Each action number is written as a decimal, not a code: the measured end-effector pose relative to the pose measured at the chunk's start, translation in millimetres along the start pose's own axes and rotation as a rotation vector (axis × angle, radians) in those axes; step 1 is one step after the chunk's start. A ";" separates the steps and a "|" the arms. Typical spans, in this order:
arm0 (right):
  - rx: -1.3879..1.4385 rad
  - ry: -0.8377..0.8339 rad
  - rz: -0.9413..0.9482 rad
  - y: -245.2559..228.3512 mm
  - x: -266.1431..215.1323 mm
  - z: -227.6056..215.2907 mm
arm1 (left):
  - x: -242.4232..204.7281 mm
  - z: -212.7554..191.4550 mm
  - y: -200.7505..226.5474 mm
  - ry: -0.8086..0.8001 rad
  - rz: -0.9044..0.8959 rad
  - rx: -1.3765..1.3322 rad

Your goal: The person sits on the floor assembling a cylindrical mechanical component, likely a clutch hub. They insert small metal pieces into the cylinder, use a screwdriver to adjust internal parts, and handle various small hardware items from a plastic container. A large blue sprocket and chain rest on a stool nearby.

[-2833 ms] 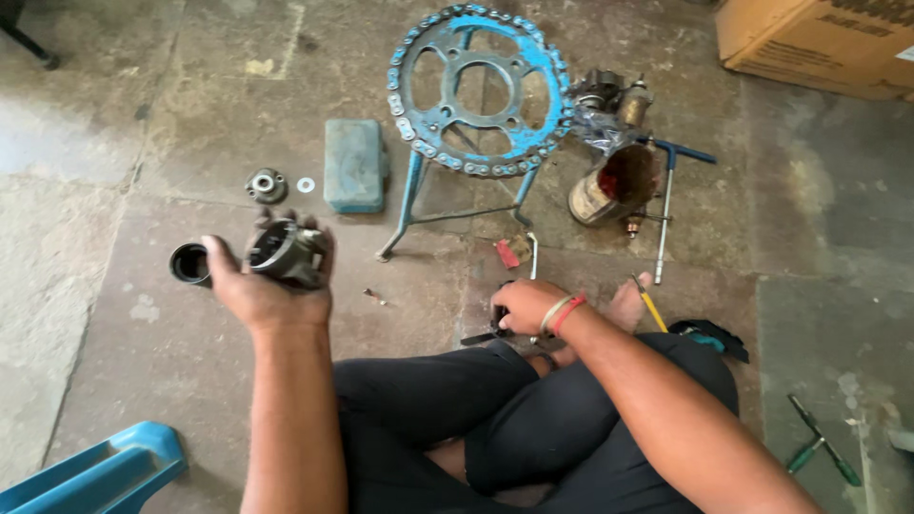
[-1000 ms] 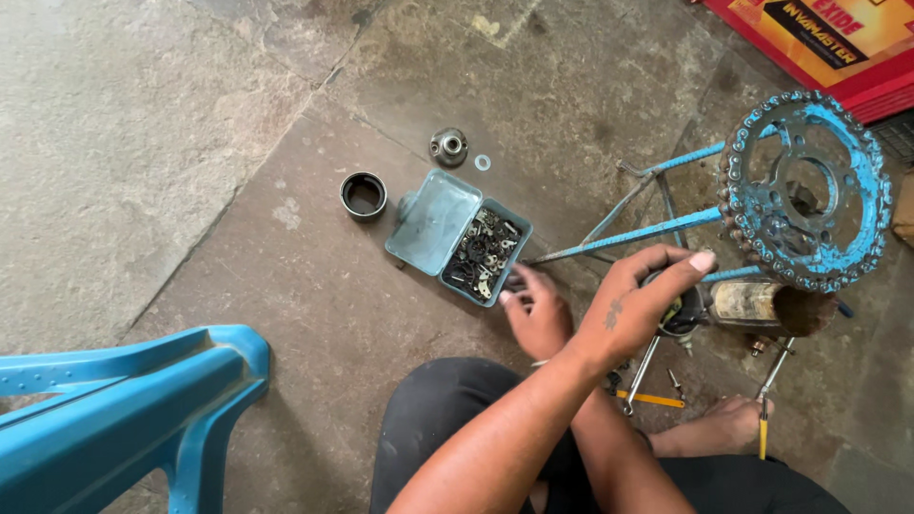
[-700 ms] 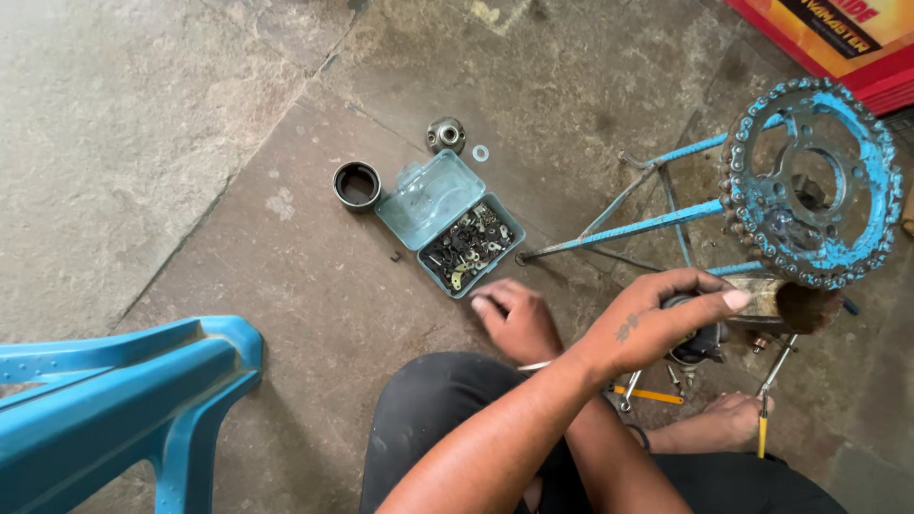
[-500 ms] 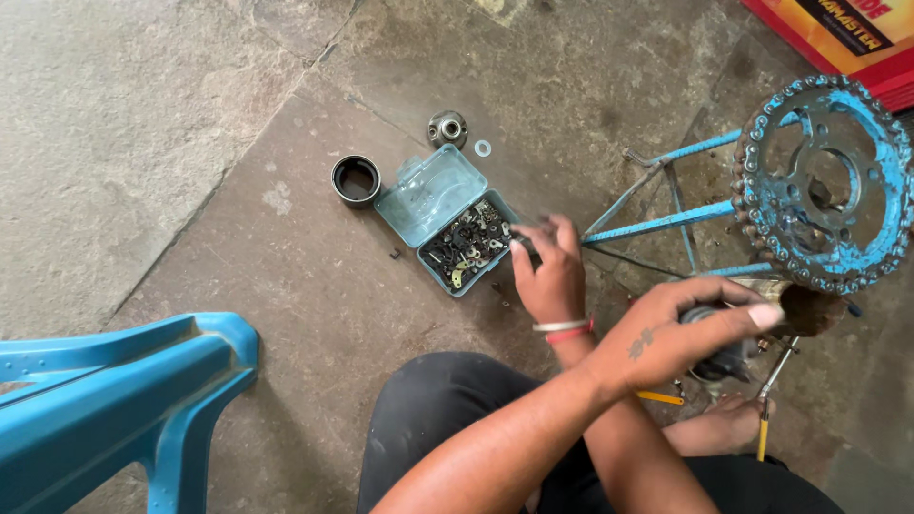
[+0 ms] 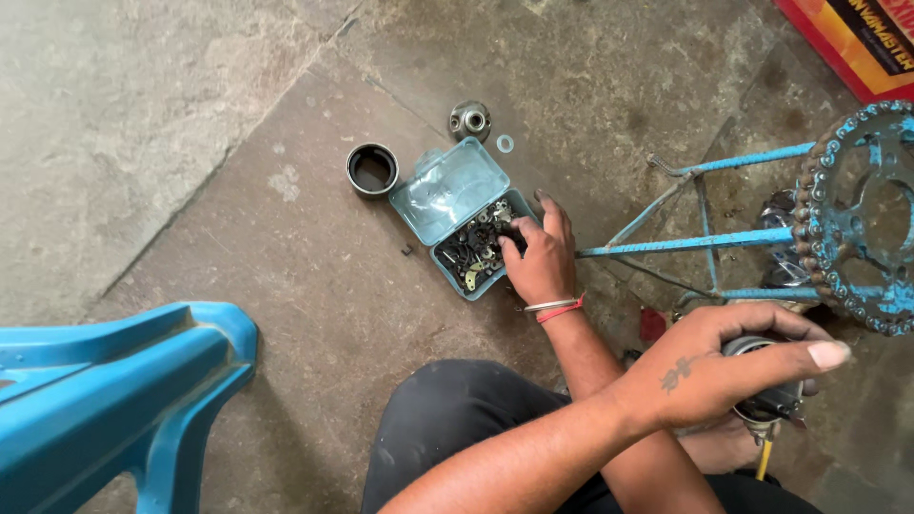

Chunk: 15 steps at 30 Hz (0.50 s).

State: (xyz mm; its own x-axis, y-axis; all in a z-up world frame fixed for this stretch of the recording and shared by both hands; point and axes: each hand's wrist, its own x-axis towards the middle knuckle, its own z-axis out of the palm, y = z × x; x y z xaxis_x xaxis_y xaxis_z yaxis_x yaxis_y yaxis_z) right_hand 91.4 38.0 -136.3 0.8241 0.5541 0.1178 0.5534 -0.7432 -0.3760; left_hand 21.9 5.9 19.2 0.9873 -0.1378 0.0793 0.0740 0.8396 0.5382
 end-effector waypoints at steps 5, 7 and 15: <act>0.035 0.069 0.039 -3.9 -3.9 -2.7 | -3.1 0.9 4.3 -0.015 0.040 0.082; 0.036 0.079 0.034 -3.4 -3.8 -2.7 | -5.3 1.7 4.4 -0.015 0.049 0.074; 0.009 0.026 -0.003 -8.7 4.4 -6.6 | -1.2 0.3 0.8 -0.007 -0.004 -0.073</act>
State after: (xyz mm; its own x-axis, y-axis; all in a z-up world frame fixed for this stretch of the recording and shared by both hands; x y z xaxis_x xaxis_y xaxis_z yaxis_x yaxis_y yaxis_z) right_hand 91.0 44.5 -126.4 0.8252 0.5464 0.1430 0.5552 -0.7381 -0.3833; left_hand 20.8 6.5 19.8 0.9859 -0.1449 0.0835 0.0883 0.8751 0.4758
